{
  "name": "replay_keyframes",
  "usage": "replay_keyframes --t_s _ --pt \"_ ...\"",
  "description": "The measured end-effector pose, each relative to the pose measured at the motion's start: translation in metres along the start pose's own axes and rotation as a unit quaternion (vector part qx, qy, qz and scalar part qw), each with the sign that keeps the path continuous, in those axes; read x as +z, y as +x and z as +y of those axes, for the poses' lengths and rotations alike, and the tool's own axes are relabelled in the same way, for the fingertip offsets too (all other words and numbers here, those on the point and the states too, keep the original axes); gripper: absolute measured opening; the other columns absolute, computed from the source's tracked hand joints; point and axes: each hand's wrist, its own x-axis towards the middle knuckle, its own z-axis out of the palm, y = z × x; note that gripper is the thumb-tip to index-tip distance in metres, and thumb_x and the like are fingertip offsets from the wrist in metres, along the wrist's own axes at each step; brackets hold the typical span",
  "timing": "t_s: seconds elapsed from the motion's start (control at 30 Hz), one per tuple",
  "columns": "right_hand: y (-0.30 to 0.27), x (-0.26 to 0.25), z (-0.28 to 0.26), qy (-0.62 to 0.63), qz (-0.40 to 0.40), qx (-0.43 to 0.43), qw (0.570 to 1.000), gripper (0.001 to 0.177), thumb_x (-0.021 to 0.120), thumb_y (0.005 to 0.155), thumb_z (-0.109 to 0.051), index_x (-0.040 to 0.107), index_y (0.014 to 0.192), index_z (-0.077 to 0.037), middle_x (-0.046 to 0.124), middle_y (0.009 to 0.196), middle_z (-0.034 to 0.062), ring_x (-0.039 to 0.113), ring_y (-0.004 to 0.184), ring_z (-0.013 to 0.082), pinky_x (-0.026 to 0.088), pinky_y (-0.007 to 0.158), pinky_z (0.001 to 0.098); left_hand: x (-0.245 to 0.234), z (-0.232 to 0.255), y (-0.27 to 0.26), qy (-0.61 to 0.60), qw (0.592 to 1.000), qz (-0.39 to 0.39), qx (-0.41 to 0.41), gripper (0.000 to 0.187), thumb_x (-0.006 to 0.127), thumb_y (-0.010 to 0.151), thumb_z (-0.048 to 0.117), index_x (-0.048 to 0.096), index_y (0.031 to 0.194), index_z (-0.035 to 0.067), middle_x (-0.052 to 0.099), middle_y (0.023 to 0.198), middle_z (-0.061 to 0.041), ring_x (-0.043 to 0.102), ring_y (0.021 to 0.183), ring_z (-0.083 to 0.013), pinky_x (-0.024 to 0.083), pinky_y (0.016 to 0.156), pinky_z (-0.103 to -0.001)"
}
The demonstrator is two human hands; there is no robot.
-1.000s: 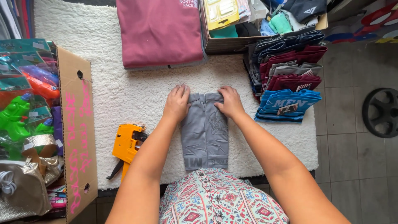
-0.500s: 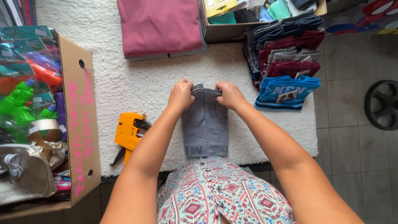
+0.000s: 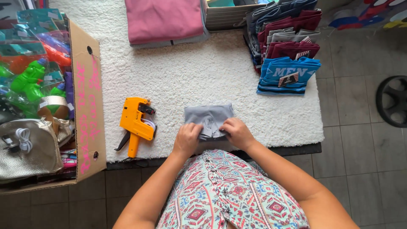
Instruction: Tagging and folding underwear in a stockroom using a tagging gun.
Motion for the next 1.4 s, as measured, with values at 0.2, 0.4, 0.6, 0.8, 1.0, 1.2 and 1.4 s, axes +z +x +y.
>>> replay_keyframes --t_s 0.2,0.4,0.6,0.8,1.0,1.2,1.4 --pt "-0.031 0.027 -0.006 -0.040 0.005 0.016 0.999 0.027 0.076 0.069 -0.014 0.067 0.093 -0.020 0.061 0.095 -0.0005 0.065 0.094 0.0222 0.052 0.085 0.0370 0.030 0.000 -0.028 0.053 0.997 0.038 0.031 0.028 0.065 0.066 0.016 0.065 0.094 0.021 0.051 0.082 0.000 0.057 0.073 -0.0228 0.047 0.064 -0.038" --pt "-0.029 0.013 -0.028 -0.093 -0.010 -0.041 0.995 0.046 0.083 0.069 -0.027 0.066 0.110 -0.014 0.063 0.116 0.0065 0.063 0.110 0.0274 0.051 0.093 0.0421 0.002 0.015 -0.024 0.085 0.989 0.045 0.115 0.038 0.059 0.089 0.017 0.066 0.126 0.013 0.065 0.120 -0.012 0.063 0.115 -0.0274 0.048 0.093 -0.038" --pt "-0.030 0.012 -0.035 -0.195 0.042 -0.081 0.977 0.037 0.048 0.097 -0.011 0.060 0.132 -0.005 0.061 0.130 0.0145 0.060 0.122 0.0307 0.049 0.098 0.0402 0.004 0.016 -0.021 0.139 0.979 0.059 0.137 0.039 0.052 0.095 0.012 0.063 0.133 0.006 0.064 0.129 -0.018 0.062 0.121 -0.0326 0.047 0.103 -0.045" --pt "-0.015 0.052 -0.008 -0.281 0.045 -0.061 0.957 0.024 0.057 0.091 -0.012 0.064 0.113 -0.014 0.061 0.106 0.0057 0.061 0.098 0.0252 0.047 0.074 0.0357 0.023 0.017 0.003 0.207 0.967 0.079 0.122 0.032 0.054 0.095 0.011 0.065 0.125 0.007 0.067 0.123 -0.018 0.066 0.115 -0.0334 0.050 0.099 -0.046" --pt "0.014 -0.020 -0.001 0.008 -0.075 0.065 0.995 0.044 0.080 0.067 -0.011 0.070 0.109 -0.013 0.076 0.099 0.0086 0.073 0.100 0.0285 0.050 0.088 0.0427 -0.036 -0.002 0.017 -0.054 0.971 -0.231 -0.036 0.051 0.053 0.092 0.004 0.060 0.137 0.027 0.074 0.114 -0.004 0.074 0.103 -0.0284 0.061 0.085 -0.041" --pt "0.066 -0.087 -0.018 0.342 -0.133 0.312 0.876 0.054 0.073 0.073 -0.002 0.067 0.127 -0.009 0.075 0.099 0.0119 0.067 0.090 0.0182 0.056 0.078 0.0334 -0.127 -0.004 0.095 -0.255 0.875 -0.343 -0.229 0.062 0.067 0.068 0.017 0.067 0.131 0.016 0.075 0.109 -0.015 0.070 0.109 -0.0383 0.053 0.095 -0.050" --pt "0.094 -0.042 0.031 0.069 -0.227 0.278 0.931 0.078 0.076 0.076 -0.019 0.054 0.150 -0.018 0.061 0.145 0.0114 0.055 0.136 0.0323 0.044 0.115 0.0464 -0.041 -0.059 0.118 -0.091 0.891 -0.405 -0.184 0.076 0.070 0.073 0.027 0.053 0.147 0.030 0.071 0.127 -0.015 0.066 0.120 -0.0401 0.052 0.102 -0.055"
